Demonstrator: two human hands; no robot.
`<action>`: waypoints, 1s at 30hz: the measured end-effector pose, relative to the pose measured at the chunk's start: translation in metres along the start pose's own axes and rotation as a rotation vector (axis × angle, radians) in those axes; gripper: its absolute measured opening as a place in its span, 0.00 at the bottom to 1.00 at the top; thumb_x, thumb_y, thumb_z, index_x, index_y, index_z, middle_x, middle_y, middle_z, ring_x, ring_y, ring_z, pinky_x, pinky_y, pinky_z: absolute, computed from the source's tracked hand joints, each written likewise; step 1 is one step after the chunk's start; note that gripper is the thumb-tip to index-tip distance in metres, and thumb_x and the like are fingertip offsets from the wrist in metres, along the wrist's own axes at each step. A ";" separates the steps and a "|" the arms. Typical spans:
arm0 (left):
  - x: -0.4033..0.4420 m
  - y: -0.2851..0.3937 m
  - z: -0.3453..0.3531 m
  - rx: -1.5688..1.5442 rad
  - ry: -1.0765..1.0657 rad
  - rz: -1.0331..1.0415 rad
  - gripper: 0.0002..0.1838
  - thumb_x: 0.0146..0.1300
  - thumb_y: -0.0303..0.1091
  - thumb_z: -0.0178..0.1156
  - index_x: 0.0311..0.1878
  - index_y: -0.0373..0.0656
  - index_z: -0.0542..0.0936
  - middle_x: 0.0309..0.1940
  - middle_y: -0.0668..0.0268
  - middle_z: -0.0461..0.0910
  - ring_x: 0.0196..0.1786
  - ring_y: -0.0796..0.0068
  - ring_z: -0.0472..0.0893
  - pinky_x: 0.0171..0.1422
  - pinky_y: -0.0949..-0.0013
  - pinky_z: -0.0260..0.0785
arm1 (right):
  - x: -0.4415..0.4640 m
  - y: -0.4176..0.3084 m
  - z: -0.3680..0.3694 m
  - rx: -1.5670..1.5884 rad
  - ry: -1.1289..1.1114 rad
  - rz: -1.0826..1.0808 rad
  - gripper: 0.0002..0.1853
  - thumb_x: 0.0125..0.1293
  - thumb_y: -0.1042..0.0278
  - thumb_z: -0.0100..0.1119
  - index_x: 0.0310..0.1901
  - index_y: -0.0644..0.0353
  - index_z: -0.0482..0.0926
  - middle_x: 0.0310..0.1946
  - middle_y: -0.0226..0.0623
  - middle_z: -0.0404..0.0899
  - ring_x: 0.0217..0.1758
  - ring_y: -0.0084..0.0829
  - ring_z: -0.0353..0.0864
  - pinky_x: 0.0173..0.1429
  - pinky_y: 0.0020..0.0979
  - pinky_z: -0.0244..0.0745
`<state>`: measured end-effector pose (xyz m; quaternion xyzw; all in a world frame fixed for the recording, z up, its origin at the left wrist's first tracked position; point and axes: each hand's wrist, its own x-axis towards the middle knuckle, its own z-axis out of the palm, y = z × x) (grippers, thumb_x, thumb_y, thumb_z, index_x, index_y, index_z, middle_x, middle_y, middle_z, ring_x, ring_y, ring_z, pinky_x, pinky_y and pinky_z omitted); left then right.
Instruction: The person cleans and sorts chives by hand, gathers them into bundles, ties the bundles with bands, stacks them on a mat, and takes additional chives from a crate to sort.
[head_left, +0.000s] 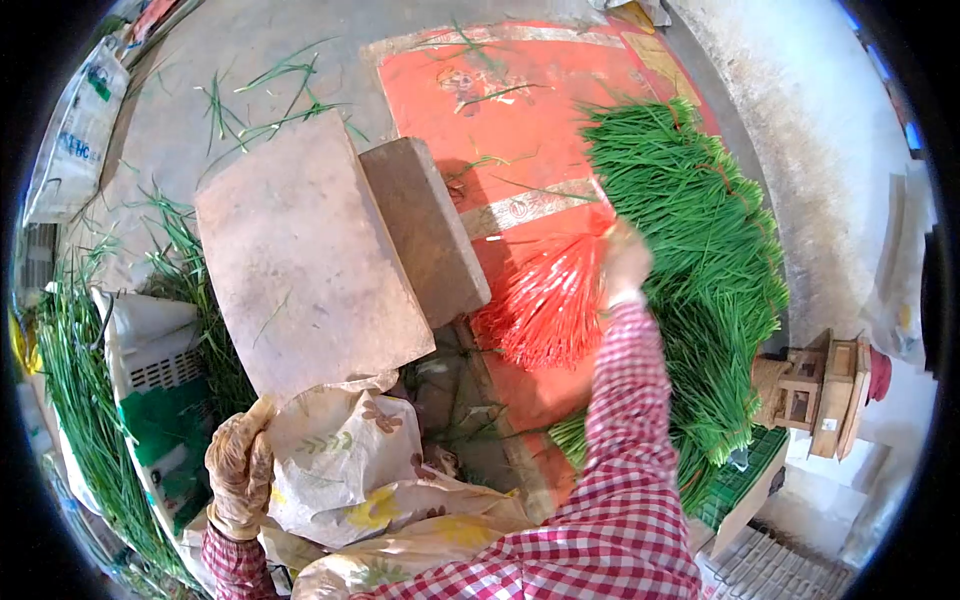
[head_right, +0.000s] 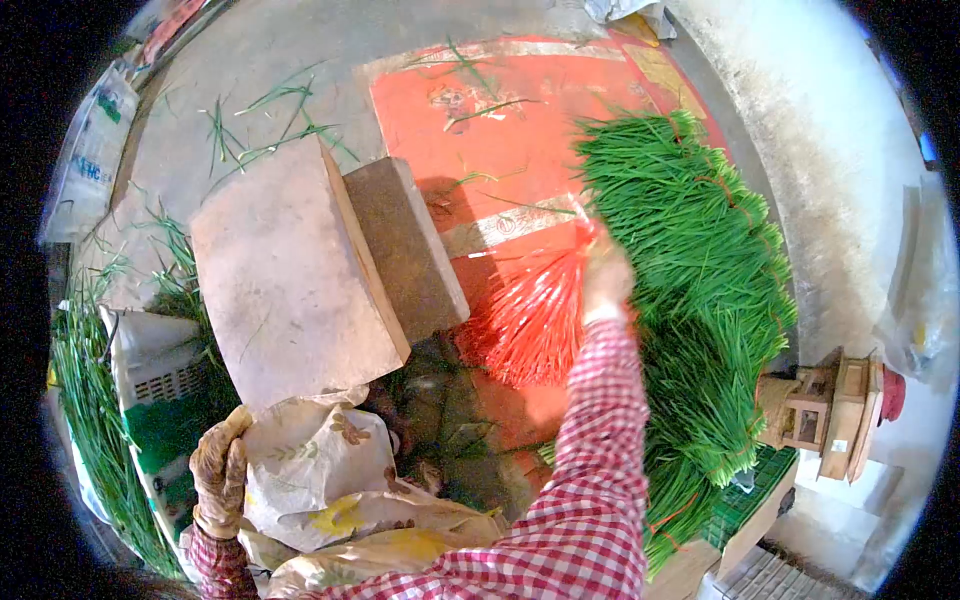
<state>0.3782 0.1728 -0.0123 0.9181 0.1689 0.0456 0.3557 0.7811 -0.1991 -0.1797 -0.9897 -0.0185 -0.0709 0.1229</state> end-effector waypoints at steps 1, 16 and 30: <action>-0.004 -0.002 0.000 -0.019 0.004 -0.019 0.16 0.66 0.35 0.53 0.52 0.34 0.78 0.42 0.56 0.81 0.46 0.61 0.80 0.54 0.64 0.69 | -0.041 0.030 0.064 -0.369 -0.403 -0.157 0.15 0.68 0.62 0.46 0.39 0.63 0.81 0.37 0.45 0.83 0.39 0.42 0.83 0.38 0.44 0.77; -0.108 -0.037 -0.010 0.109 0.345 -0.034 0.16 0.61 0.29 0.57 0.53 0.38 0.77 0.29 0.61 0.78 0.31 0.60 0.77 0.43 0.61 0.70 | -0.140 -0.220 -0.113 0.794 -1.698 -0.728 0.17 0.68 0.53 0.56 0.33 0.60 0.80 0.25 0.35 0.81 0.23 0.18 0.74 0.30 0.25 0.70; -0.201 -0.037 -0.022 0.127 0.460 -0.386 0.18 0.61 0.32 0.58 0.56 0.44 0.77 0.34 0.59 0.80 0.40 0.56 0.79 0.48 0.60 0.69 | -0.154 -0.362 -0.001 0.490 -1.425 -0.329 0.14 0.67 0.60 0.52 0.30 0.60 0.80 0.18 0.34 0.77 0.16 0.25 0.70 0.17 0.28 0.62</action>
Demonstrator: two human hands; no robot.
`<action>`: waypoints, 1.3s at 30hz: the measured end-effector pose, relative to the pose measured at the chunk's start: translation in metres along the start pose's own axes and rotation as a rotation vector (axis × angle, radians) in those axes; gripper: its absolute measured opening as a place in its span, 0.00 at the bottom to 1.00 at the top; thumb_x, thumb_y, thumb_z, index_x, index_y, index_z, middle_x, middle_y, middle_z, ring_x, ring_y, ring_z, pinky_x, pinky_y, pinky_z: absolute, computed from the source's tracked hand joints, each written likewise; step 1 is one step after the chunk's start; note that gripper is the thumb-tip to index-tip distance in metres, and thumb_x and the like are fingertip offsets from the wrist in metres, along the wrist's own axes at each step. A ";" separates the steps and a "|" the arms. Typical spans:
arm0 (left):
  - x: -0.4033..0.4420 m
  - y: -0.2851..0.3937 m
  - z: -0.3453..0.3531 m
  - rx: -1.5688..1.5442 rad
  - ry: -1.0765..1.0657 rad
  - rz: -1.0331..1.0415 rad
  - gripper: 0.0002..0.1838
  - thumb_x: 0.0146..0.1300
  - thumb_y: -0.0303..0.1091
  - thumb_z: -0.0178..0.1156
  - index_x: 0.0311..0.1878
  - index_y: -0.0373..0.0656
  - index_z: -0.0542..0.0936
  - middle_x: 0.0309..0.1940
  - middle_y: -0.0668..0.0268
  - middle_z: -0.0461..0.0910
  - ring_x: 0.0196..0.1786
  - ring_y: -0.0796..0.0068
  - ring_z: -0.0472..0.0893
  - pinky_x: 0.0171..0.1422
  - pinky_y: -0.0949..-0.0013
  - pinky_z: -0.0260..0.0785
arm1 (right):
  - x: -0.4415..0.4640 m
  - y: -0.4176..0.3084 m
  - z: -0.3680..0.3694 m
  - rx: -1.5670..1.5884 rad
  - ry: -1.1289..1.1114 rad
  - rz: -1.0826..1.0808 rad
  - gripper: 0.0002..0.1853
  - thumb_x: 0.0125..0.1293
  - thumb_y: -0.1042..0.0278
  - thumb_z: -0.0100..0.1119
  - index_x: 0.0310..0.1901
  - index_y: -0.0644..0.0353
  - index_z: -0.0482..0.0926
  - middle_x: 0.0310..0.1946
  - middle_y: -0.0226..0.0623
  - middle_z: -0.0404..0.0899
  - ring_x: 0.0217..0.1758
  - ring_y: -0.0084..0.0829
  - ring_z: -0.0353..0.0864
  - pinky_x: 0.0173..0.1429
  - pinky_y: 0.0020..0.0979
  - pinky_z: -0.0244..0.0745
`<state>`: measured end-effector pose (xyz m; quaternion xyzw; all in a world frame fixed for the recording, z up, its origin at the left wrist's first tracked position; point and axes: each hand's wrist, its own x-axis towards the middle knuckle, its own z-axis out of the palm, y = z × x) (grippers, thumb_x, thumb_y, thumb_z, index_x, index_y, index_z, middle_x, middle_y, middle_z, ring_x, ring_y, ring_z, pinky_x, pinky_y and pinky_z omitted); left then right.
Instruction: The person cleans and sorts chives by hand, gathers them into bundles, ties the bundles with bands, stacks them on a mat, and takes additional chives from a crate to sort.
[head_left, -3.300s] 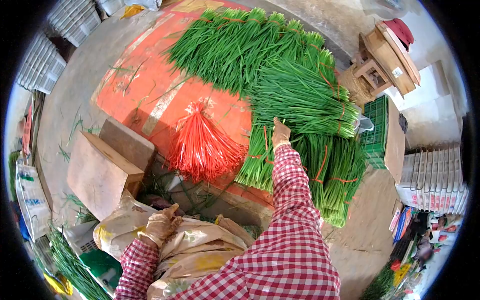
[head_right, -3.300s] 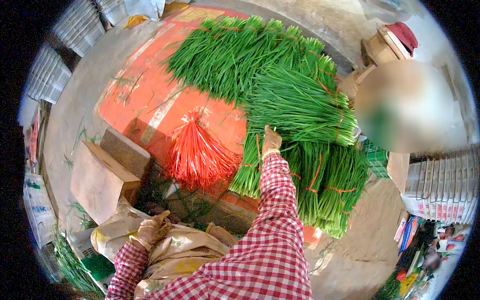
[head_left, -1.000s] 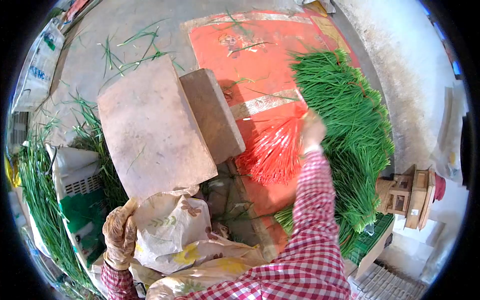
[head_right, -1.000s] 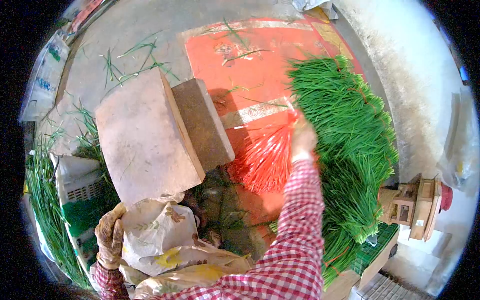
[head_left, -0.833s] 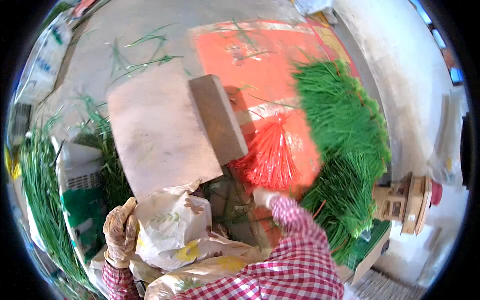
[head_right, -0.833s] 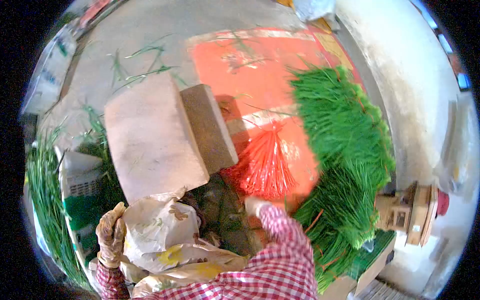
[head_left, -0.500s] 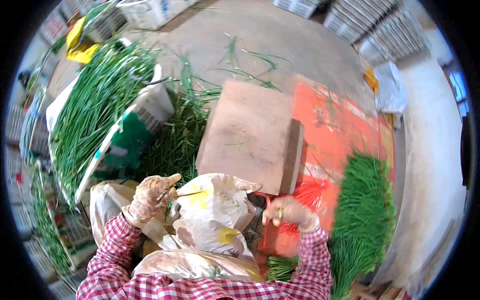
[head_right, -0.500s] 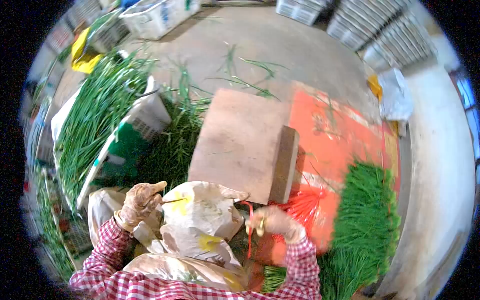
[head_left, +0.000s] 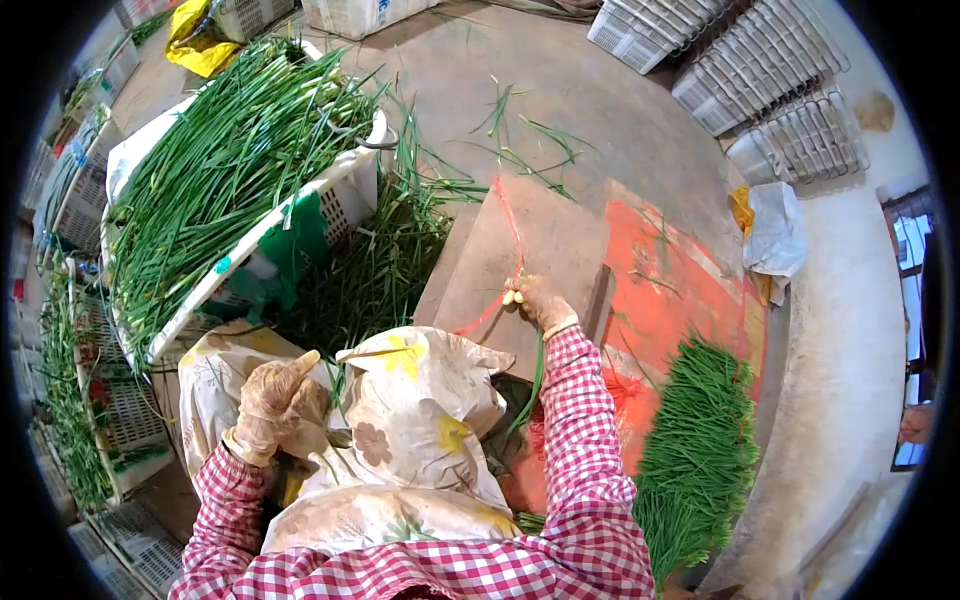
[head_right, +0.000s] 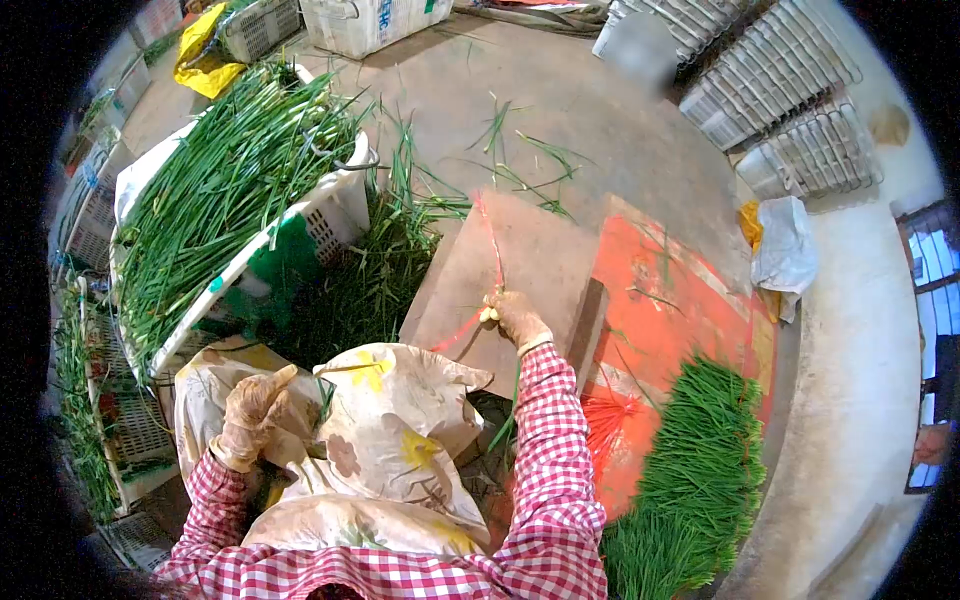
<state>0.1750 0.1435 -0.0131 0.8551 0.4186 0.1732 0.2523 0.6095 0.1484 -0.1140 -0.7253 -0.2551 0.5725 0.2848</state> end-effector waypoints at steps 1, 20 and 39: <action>0.000 -0.001 -0.002 -0.021 -0.007 -0.003 0.18 0.61 0.32 0.58 0.56 0.44 0.77 0.34 0.59 0.80 0.40 0.55 0.78 0.48 0.60 0.69 | -0.006 -0.004 0.008 -0.047 0.052 -0.048 0.15 0.66 0.61 0.52 0.27 0.61 0.79 0.15 0.35 0.76 0.12 0.27 0.68 0.16 0.30 0.60; -0.039 -0.013 -0.074 0.071 0.206 0.217 0.19 0.60 0.35 0.56 0.54 0.42 0.76 0.30 0.63 0.77 0.34 0.60 0.78 0.43 0.65 0.71 | -0.041 -0.035 0.041 -1.214 0.728 -0.886 0.36 0.52 0.47 0.68 0.57 0.64 0.70 0.41 0.48 0.77 0.45 0.44 0.77 0.48 0.41 0.73; 0.026 -0.211 -0.102 0.162 0.296 0.097 0.27 0.70 0.46 0.48 0.68 0.45 0.63 0.63 0.55 0.68 0.66 0.55 0.66 0.71 0.58 0.57 | -0.101 -0.163 0.276 -1.033 -0.221 -1.097 0.22 0.59 0.57 0.63 0.53 0.56 0.77 0.50 0.40 0.79 0.54 0.39 0.78 0.58 0.38 0.72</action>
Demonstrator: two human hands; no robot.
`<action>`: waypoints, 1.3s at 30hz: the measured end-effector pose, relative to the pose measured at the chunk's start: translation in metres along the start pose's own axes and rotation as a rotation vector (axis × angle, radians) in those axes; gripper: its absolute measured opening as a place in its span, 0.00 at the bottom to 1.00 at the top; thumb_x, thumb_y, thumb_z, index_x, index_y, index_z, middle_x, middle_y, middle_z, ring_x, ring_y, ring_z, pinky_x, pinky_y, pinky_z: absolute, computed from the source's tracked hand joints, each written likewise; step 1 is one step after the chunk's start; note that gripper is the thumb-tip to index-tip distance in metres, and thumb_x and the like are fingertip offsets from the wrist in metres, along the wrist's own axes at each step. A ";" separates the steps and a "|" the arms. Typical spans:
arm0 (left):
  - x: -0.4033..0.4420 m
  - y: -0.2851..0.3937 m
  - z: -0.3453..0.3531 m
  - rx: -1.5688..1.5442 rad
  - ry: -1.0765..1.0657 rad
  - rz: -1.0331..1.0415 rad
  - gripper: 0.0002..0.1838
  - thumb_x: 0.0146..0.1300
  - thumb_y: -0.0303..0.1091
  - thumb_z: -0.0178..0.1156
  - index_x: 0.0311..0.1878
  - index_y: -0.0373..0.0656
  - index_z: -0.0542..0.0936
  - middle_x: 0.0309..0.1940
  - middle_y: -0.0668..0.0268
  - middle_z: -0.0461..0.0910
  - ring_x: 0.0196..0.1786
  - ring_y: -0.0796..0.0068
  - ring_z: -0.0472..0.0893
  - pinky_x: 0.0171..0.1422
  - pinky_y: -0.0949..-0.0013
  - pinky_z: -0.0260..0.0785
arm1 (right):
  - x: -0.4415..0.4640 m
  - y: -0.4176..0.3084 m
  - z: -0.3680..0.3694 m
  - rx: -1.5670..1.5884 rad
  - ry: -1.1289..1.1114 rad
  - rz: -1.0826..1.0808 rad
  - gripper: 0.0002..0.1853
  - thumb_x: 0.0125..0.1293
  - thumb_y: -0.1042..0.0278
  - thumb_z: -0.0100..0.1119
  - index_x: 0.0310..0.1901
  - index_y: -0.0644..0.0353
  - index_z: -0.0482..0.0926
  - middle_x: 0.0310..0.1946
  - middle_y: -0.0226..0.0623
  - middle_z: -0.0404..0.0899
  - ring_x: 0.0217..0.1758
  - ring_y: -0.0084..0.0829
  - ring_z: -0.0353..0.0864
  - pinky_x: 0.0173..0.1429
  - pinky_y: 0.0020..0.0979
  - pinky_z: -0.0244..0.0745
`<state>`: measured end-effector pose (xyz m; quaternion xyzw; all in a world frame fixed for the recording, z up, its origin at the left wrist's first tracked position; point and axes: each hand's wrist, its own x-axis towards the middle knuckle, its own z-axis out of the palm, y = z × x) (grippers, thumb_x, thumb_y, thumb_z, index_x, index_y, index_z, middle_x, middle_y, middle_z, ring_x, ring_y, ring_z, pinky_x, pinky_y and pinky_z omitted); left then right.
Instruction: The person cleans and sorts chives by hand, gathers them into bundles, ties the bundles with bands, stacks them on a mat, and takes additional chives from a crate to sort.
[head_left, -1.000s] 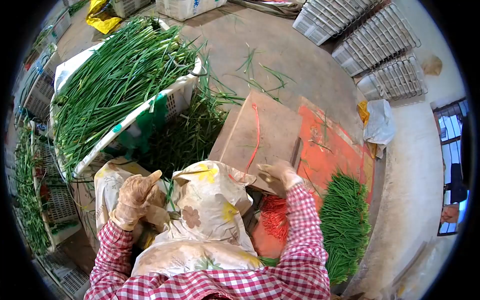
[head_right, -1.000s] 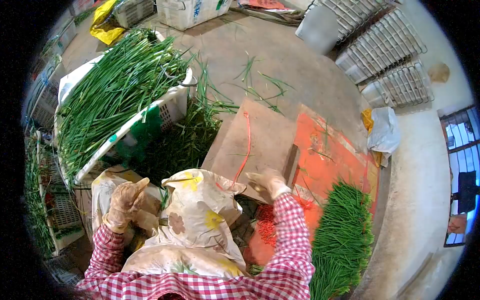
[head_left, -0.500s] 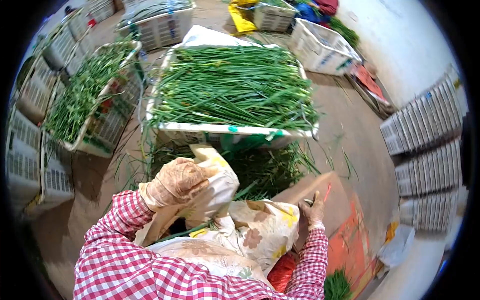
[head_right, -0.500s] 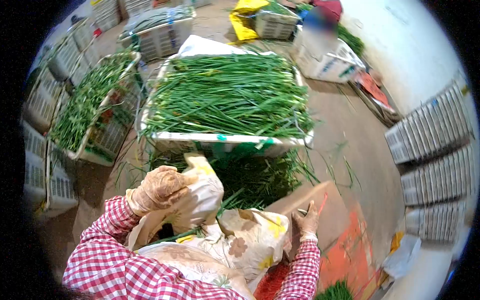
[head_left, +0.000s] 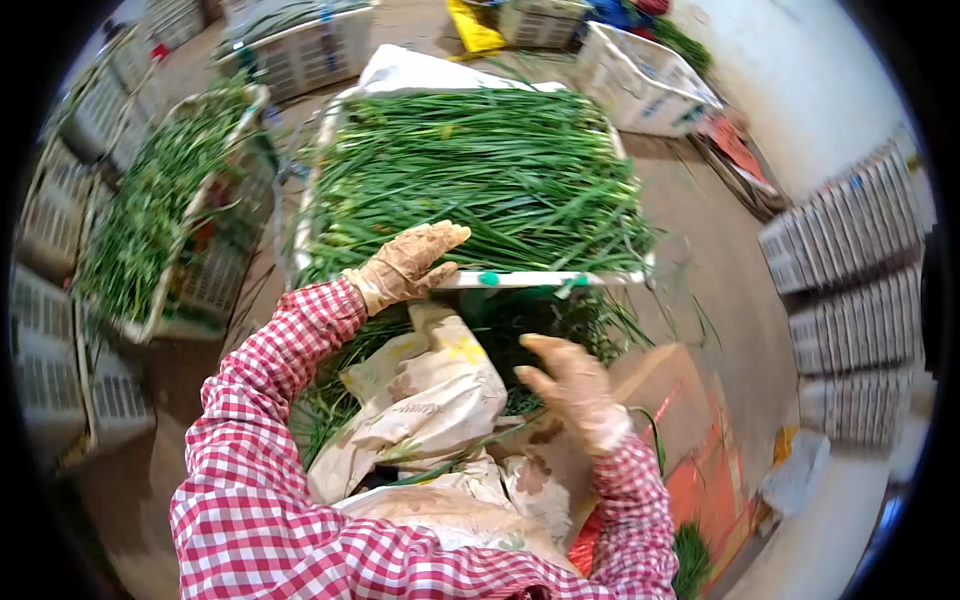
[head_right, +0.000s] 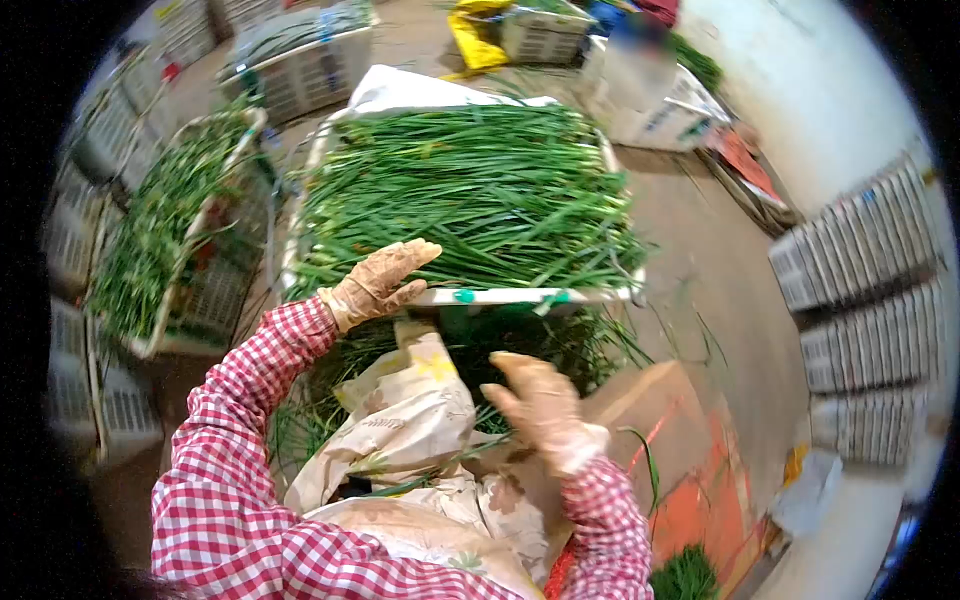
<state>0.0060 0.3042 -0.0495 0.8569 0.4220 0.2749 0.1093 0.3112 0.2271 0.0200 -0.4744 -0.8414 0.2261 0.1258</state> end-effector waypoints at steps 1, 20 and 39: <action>0.018 0.002 0.004 0.026 -0.027 0.070 0.28 0.70 0.47 0.47 0.69 0.46 0.61 0.65 0.55 0.66 0.68 0.55 0.64 0.72 0.58 0.55 | 0.003 -0.006 0.013 0.022 0.014 -0.058 0.21 0.58 0.56 0.62 0.52 0.56 0.77 0.49 0.39 0.80 0.51 0.40 0.79 0.56 0.38 0.73; 0.091 0.008 0.042 0.536 -0.474 0.004 0.37 0.58 0.46 0.57 0.68 0.39 0.60 0.54 0.55 0.68 0.55 0.55 0.70 0.55 0.57 0.63 | 0.010 0.037 0.047 0.116 -0.058 0.195 0.22 0.64 0.50 0.56 0.54 0.56 0.77 0.45 0.45 0.80 0.48 0.43 0.80 0.51 0.38 0.75; 0.125 -0.032 0.047 0.108 -0.435 -0.221 0.22 0.55 0.55 0.64 0.47 0.52 0.80 0.31 0.59 0.82 0.37 0.57 0.81 0.42 0.58 0.73 | 0.016 0.047 0.053 0.114 -0.222 0.226 0.23 0.63 0.51 0.55 0.53 0.57 0.78 0.42 0.45 0.82 0.46 0.44 0.81 0.50 0.40 0.75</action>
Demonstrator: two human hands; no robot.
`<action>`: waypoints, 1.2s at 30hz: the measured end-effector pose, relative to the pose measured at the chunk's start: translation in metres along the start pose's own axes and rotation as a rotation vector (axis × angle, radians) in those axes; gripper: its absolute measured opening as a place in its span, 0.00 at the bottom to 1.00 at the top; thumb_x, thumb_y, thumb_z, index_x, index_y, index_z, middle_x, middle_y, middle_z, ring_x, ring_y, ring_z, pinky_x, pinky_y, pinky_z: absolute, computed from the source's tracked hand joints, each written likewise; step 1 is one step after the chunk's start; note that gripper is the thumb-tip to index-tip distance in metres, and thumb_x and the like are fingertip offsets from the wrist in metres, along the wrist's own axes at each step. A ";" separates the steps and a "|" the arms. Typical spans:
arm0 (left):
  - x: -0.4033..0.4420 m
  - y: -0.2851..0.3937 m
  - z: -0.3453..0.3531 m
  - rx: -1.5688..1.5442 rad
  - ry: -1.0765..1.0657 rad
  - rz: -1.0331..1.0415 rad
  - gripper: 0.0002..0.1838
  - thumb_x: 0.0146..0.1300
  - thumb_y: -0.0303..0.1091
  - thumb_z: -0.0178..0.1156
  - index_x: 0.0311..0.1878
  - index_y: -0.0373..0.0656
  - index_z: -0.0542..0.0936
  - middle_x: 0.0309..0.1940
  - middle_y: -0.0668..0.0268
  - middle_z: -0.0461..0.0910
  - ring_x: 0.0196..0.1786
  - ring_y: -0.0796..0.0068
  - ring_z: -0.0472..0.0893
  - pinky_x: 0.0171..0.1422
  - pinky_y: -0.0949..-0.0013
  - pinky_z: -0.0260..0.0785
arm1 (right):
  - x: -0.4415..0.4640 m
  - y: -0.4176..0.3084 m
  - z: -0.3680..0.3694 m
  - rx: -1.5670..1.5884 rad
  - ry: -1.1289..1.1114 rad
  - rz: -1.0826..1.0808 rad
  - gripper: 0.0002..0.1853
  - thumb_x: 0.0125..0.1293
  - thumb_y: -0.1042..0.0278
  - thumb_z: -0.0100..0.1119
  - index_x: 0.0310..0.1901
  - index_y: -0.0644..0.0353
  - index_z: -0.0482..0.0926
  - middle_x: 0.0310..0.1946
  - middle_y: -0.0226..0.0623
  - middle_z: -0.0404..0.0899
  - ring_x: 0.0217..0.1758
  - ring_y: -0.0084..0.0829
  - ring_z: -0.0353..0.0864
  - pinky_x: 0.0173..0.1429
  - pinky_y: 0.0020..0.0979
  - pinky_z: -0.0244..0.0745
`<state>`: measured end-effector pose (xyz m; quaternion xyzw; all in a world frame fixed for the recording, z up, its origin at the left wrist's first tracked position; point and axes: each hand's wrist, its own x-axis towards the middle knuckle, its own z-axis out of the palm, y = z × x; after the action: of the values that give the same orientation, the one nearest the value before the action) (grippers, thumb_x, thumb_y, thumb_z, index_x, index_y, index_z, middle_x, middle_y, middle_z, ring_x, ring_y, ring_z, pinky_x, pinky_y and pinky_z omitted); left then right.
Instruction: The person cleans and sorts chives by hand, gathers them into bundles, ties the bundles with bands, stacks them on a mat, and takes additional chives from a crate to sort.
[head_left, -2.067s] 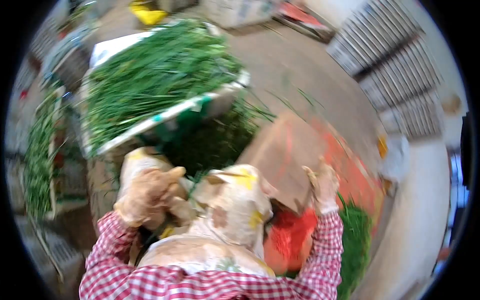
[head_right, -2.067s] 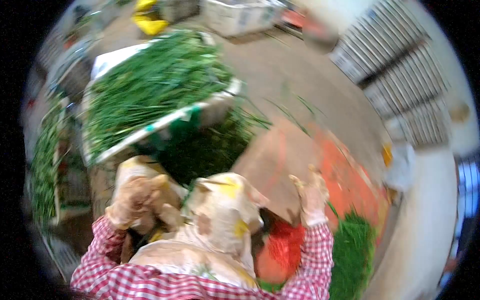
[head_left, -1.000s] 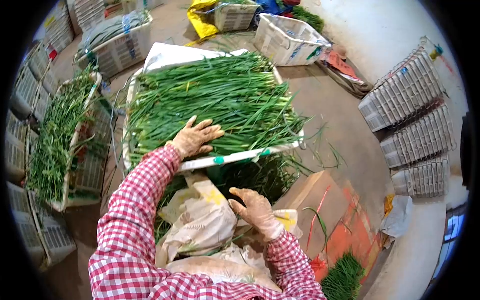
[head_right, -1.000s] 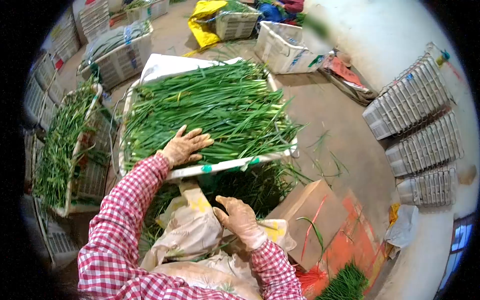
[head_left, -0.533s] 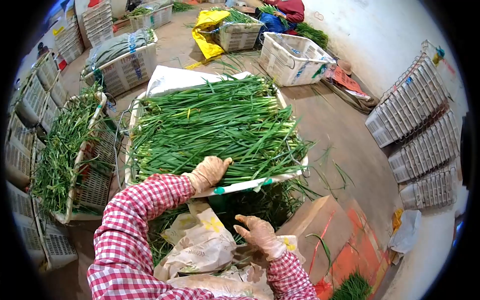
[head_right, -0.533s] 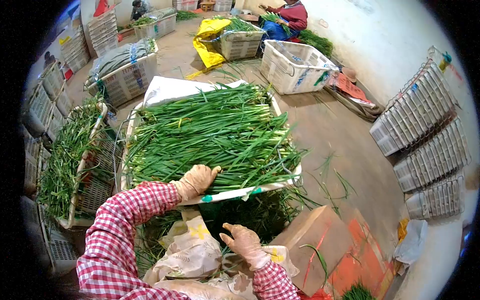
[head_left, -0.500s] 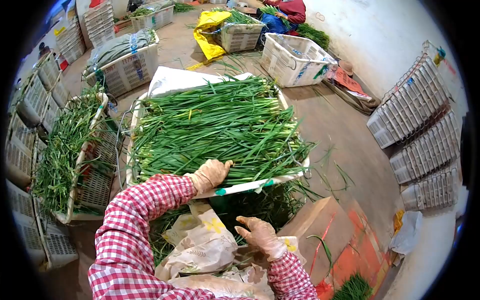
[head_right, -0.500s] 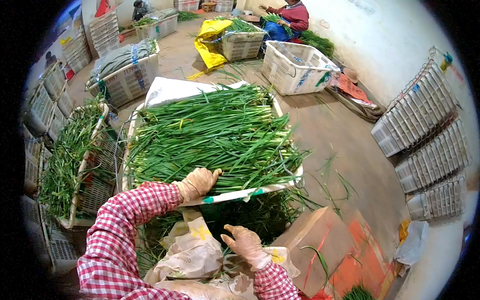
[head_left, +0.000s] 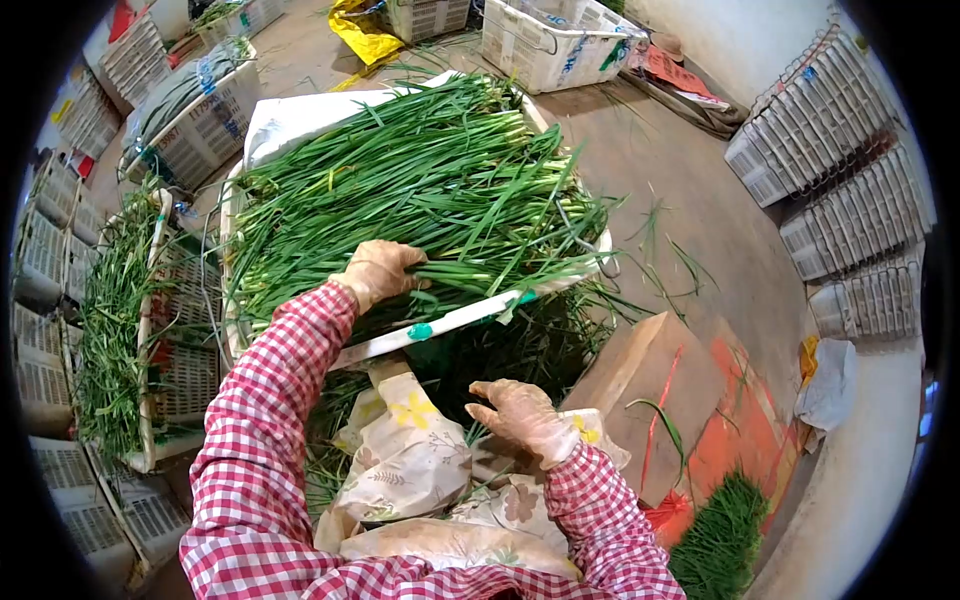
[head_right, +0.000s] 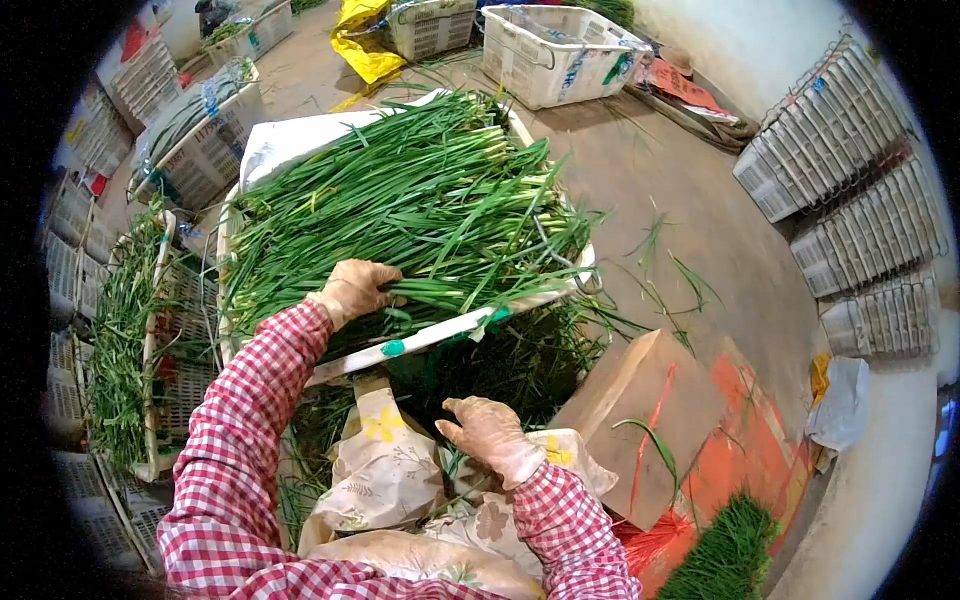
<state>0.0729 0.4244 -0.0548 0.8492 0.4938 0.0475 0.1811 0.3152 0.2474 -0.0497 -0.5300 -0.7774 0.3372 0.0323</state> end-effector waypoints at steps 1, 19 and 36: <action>0.004 0.003 -0.004 0.031 -0.017 -0.101 0.23 0.53 0.57 0.65 0.48 0.56 0.81 0.36 0.57 0.82 0.41 0.57 0.81 0.46 0.58 0.73 | -0.003 0.002 -0.001 0.020 0.014 0.011 0.23 0.63 0.50 0.55 0.53 0.57 0.78 0.42 0.45 0.81 0.47 0.44 0.80 0.51 0.41 0.75; -0.032 0.032 0.043 0.090 0.290 -0.151 0.18 0.51 0.35 0.61 0.47 0.45 0.78 0.31 0.57 0.79 0.37 0.57 0.79 0.38 0.56 0.71 | 0.014 0.005 0.000 -0.012 -0.234 0.145 0.24 0.64 0.50 0.54 0.56 0.58 0.76 0.49 0.42 0.80 0.52 0.41 0.79 0.56 0.38 0.72; 0.099 -0.018 -0.047 -0.126 0.437 0.105 0.42 0.60 0.52 0.61 0.70 0.39 0.57 0.65 0.48 0.63 0.69 0.54 0.62 0.72 0.62 0.54 | 0.018 0.001 -0.005 0.024 -0.290 0.139 0.26 0.66 0.48 0.50 0.59 0.57 0.73 0.54 0.44 0.77 0.56 0.44 0.75 0.59 0.39 0.70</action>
<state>0.0964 0.5294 -0.0267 0.8304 0.4723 0.2702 0.1198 0.3099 0.2651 -0.0518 -0.5277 -0.7314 0.4207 -0.0974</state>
